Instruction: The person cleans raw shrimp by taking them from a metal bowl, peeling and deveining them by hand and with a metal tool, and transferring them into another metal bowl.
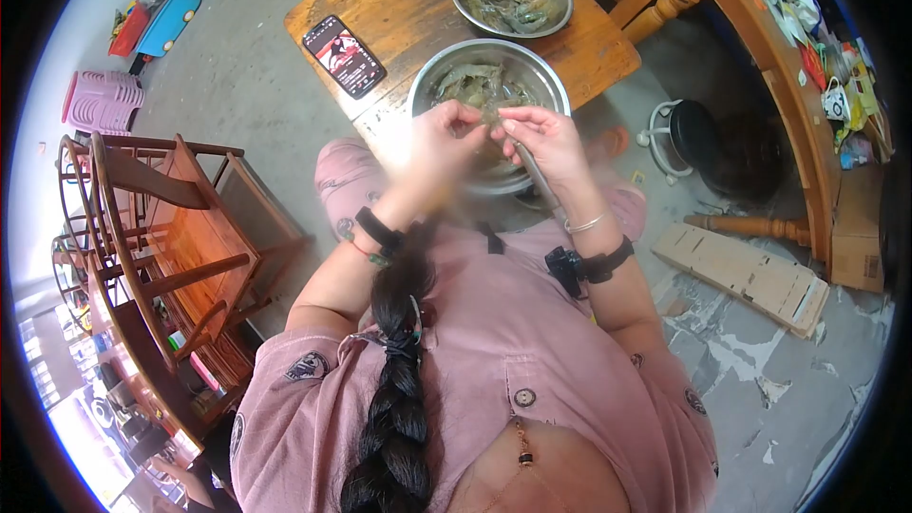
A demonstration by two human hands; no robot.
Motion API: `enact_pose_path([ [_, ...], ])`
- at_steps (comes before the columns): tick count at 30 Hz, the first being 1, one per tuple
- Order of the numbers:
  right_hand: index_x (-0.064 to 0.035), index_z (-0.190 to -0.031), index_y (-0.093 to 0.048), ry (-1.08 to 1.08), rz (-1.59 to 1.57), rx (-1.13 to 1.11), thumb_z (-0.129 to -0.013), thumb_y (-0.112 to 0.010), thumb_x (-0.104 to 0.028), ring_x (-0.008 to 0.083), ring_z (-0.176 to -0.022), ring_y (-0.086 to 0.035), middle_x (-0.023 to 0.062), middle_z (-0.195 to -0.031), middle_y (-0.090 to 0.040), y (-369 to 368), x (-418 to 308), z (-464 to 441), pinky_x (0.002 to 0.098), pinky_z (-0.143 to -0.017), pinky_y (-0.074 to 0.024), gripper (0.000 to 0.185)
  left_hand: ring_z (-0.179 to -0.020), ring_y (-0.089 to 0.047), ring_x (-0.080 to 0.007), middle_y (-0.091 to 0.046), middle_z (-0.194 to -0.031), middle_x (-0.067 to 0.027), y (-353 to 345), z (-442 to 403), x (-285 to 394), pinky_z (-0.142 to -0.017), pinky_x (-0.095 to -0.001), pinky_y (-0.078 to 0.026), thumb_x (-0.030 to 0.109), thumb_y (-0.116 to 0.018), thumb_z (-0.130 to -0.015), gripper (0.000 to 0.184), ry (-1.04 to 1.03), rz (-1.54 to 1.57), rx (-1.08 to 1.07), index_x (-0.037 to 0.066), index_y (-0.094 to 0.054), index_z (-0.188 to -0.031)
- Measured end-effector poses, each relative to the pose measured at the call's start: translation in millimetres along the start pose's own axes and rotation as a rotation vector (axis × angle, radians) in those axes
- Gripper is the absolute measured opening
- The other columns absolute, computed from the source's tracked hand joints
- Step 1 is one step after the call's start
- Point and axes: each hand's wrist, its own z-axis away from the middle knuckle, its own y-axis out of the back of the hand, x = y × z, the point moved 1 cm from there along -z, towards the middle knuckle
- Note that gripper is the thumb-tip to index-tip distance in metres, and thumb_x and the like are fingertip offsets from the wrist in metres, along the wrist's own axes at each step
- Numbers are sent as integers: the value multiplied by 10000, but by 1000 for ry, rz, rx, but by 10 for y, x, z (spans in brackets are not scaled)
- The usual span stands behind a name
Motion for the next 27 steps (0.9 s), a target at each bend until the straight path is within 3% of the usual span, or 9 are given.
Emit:
enact_pose_path([
  [9, 9, -1083, -611, -86, -139, -93, -909, -572, -50, 115, -651, -605, 105, -872, -665, 5, 0, 39, 217, -577, -521, 188, -680, -587, -91, -680, -816, -70, -19, 2, 10, -619, -228, -487, 35, -720, -736, 133, -57, -120, 40, -16, -640, -829],
  [27, 19, -1080, -607, -30, -263, -124, -901, -589, -57, 125, -654, -610, 115, -854, -666, 98, -112, 20, 228, -556, -515, 195, -640, -579, -119, -672, -784, -73, 28, -40, -128, -607, -255, -486, 55, -720, -723, 142, -61, -225, 65, -1, -637, -822],
])
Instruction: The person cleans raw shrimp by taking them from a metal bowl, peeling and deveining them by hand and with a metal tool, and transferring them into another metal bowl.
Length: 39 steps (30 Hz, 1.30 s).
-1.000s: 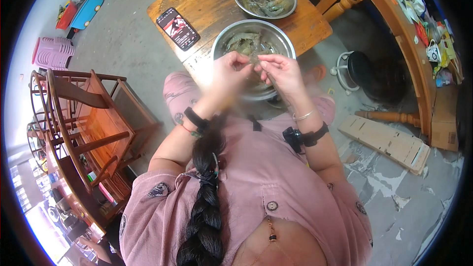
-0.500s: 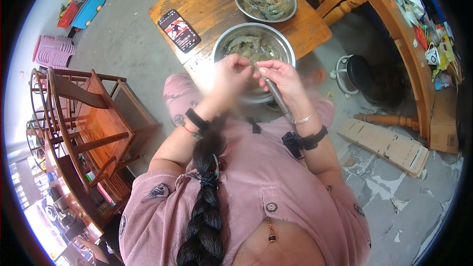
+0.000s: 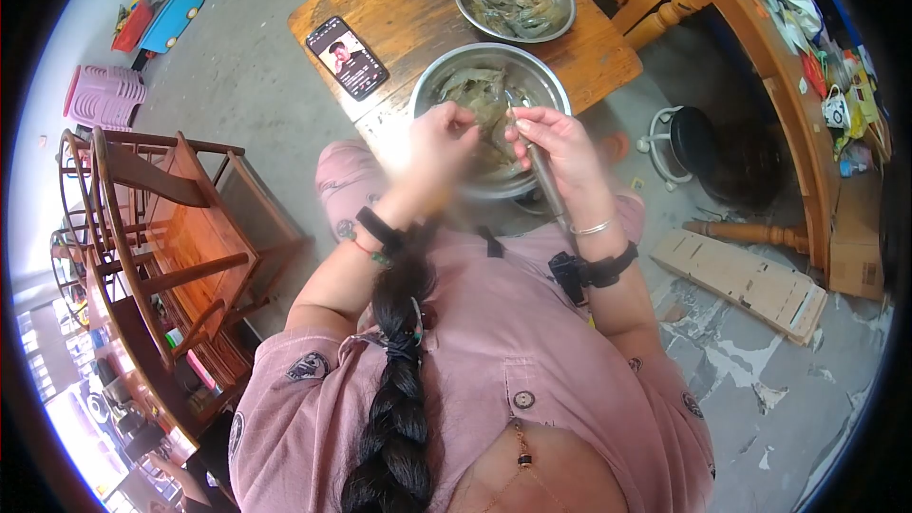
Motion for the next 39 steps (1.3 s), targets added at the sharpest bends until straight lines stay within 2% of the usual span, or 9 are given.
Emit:
enact_pose_path([
  [6, 23, -1080, -603, 49, 100, 76, -903, -588, -60, 113, -652, -603, 110, -851, -663, 23, -84, 7, 217, -544, -499, 196, -630, -576, -122, -658, -748, -77, 40, -34, -47, -589, -265, -482, 65, -713, -727, 129, -8, -75, -12, 10, -640, -818],
  [8, 14, -1077, -602, 45, 185, 137, -914, -572, -63, 98, -630, -590, 105, -854, -664, 39, -106, -2, 204, -534, -487, 183, -619, -573, -130, -650, -726, -78, 41, -78, -14, -588, -263, -481, 72, -711, -728, 124, 188, -122, -204, 13, -640, -810],
  [12, 1, -1080, -599, 67, 237, 176, -921, -566, -73, 84, -623, -577, 104, -856, -664, 131, -75, -38, 198, -524, -476, 179, -656, -630, -205, -651, -723, -109, 124, -453, 207, -615, -317, -502, 162, -750, -726, 191, 126, -328, -507, 27, -647, -814],
  [13, 0, -1079, -598, 63, 238, 180, -922, -565, -76, 83, -621, -574, 104, -855, -663, 159, -61, -51, 198, -521, -473, 177, -711, -656, -263, -661, -755, -133, 137, -583, 169, -643, -348, -510, 206, -750, -735, 216, -11, -321, -412, 33, -653, -823],
  [17, -7, -1086, -591, 31, 269, 213, -927, -550, -68, 77, -617, -568, 95, -848, -663, 173, -42, -80, 190, -507, -462, 176, -765, -661, -298, -667, -796, -158, 4, -1366, 115, -682, -369, -516, 192, -709, -751, 189, -302, -334, -403, 35, -667, -848],
  [22, 24, -1103, -576, 39, 252, 181, -920, -544, -37, 73, -615, -558, 102, -847, -659, 214, 1, -142, 180, -516, -456, 196, -817, -654, -326, -675, -821, -154, -550, -2141, 81, -744, -398, -515, 116, -679, -730, 177, -556, -538, -695, 52, -686, -896],
  [28, 19, -1085, -587, 10, 209, 201, -926, -534, -40, 66, -592, -546, 100, -836, -659, 319, -13, -194, 183, -495, -453, 178, -888, -642, -353, -667, -890, -201, -1217, -2502, -61, -783, -420, -514, 51, -645, -707, 241, -482, -749, -866, 74, -692, -942],
  [31, 10, -1082, -590, 2, 164, 205, -928, -525, -33, 61, -589, -541, 99, -839, -663, 388, 5, -207, 179, -490, -444, 172, -957, -629, -373, -650, -974, -232, -1418, -2500, -43, -845, -419, -495, 71, -520, -803, 206, -494, -906, -930, 18, -684, -917],
  [39, -3, -1088, -591, 19, 157, 198, -926, -526, -28, 63, -591, -542, 101, -842, -663, 479, 69, -255, 181, -493, -442, 176, -993, -615, -366, -637, -1044, -231, -1440, -2610, -31, -848, -414, -493, 49, -567, -756, 315, -400, -893, -943, 24, -635, -1063],
])
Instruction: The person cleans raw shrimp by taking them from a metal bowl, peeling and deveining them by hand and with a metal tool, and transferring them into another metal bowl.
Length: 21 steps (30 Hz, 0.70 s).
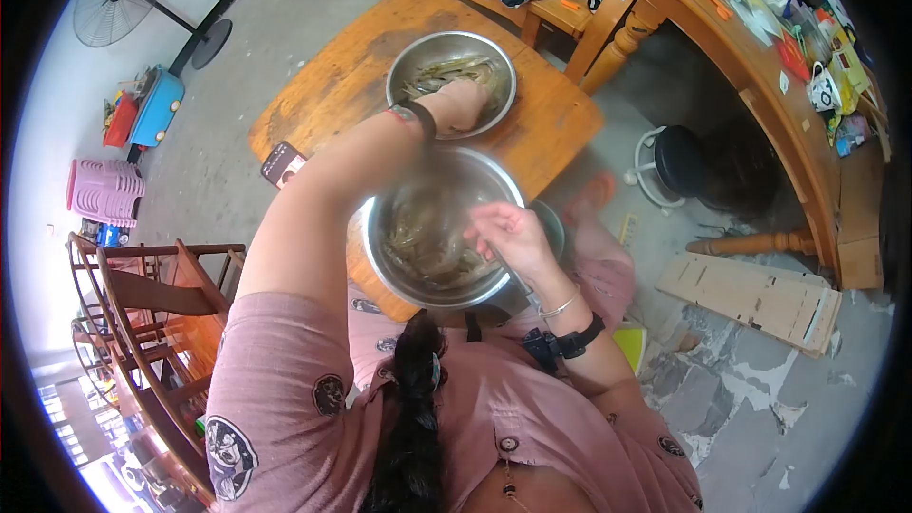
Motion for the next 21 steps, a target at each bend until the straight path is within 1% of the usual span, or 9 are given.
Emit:
enact_pose_path([
  [2, -3, -1089, -590, 8, -7, -10, -926, -526, -29, 65, -594, -544, 102, -844, -663, 0, 15, 15, 183, -497, -444, 177, -1000, -612, -361, -634, -1055, -230, 60, 84, -36, -850, -413, -492, 38, -583, -734, 393, 23, 52, 17, 36, -612, -1126],
  [4, 3, -1090, -587, 18, 0, -7, -928, -527, -34, 70, -602, -549, 105, -847, -663, -14, 13, 42, 186, -507, -450, 177, -851, -646, -310, -656, -875, -177, 138, 226, -125, -751, -379, -512, 26, -614, -701, 576, -45, 285, 317, 146, -562, -1263],
  [5, 3, -1090, -587, 22, 6, -11, -928, -527, -34, 70, -602, -549, 105, -847, -663, -20, 5, 59, 186, -507, -450, 177, -851, -646, -310, -656, -875, -177, 175, 302, -168, -751, -379, -512, 26, -614, -701, 576, -42, 284, 325, 146, -562, -1263],
  [7, 8, -1092, -584, 41, 16, -13, -929, -528, -40, 73, -610, -553, 111, -854, -663, -27, -25, 97, 189, -516, -457, 179, -718, -618, -183, -643, -772, -94, 395, 564, -176, -691, -313, -507, 37, -626, -704, 647, -2, 545, 263, 178, -524, -1326],
  [8, 11, -1096, -582, 46, 29, -4, -928, -531, -42, 74, -610, -556, 112, -858, -665, -35, -45, 114, 190, -515, -458, 183, -666, -560, -87, -622, -730, -14, 466, 725, -163, -642, -261, -487, 38, -625, -754, 574, 29, 799, 186, 173, -552, -1307],
  [11, 12, -1103, -578, 89, 48, 8, -926, -533, -40, 73, -610, -557, 109, -861, -666, -68, -124, 159, 191, -515, -460, 190, -690, -565, -67, -632, -768, 14, 464, 1114, -139, -656, -243, -486, 34, -610, -805, 462, 80, 1114, 185, 138, -598, -1255],
  [12, 15, -1108, -571, 92, 42, 35, -925, -534, -43, 74, -604, -562, 105, -860, -668, -102, -156, 177, 190, -508, -460, 195, -728, -566, -61, -641, -828, 15, 410, 1258, -80, -687, -226, -482, 37, -614, -841, 344, 17, 1185, 262, 72, -636, -1182],
  [16, 21, -1109, -565, 188, 104, 160, -927, -542, -59, 92, -609, -597, 120, -882, -675, -129, -115, 166, 190, -494, -457, 200, -812, -575, -71, -644, -967, -21, 117, 1806, 256, -757, -223, -488, 13, -631, -842, 310, 74, 1478, 304, -8, -611, -1151],
  [21, 12, -1103, -569, 190, 139, 173, -926, -553, -77, 122, -654, -643, 118, -886, -673, -242, -29, 208, 201, -489, -457, 199, -826, -567, -51, -611, -905, 4, -324, 2235, 603, -764, -201, -483, -49, -634, -820, 404, 112, 1624, 266, -10, -557, -1216],
])
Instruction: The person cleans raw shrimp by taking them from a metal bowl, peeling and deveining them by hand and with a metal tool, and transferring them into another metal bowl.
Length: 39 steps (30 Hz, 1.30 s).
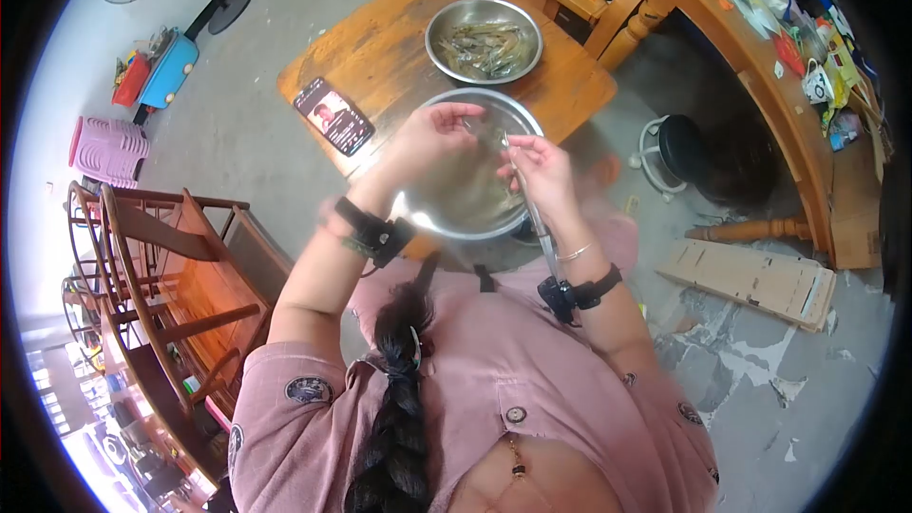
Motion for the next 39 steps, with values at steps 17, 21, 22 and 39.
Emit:
enact_pose_path([
  [17, 24, -1102, -575, 8, 6, -66, -925, -553, -71, 109, -635, -629, 128, -884, -684, -61, -120, 70, 196, -497, -466, 202, -739, -642, -283, -665, -835, -131, -298, 588, -99, -673, -342, -502, 126, -741, -751, 230, -769, -1044, 460, -1, -695, -937],
  [21, 15, -1098, -588, 119, 138, -16, -922, -539, -55, 82, -629, -617, 101, -874, -691, -27, -123, 56, 183, -504, -460, 195, -733, -631, -299, -663, -821, -140, -227, 537, -247, -669, -359, -497, 137, -745, -746, 237, -844, -1010, 506, 17, -701, -946],
  [22, 10, -1091, -599, 151, 174, -27, -921, -537, -50, 79, -624, -614, 91, -866, -693, -45, -154, 73, 182, -514, -463, 190, -723, -631, -290, -664, -817, -143, -206, 507, -322, -658, -354, -495, 135, -743, -749, 230, -659, -913, 546, 21, -703, -945],
  [39, 3, -1003, -637, 305, 581, -156, -873, -584, -48, 136, -584, -633, 126, -754, -687, -482, -214, 310, 269, -545, -498, 149, -657, -662, -215, -678, -750, -115, -252, 627, -296, -615, -306, -513, 186, -717, -716, 209, -352, -616, 684, 31, -682, -853],
])
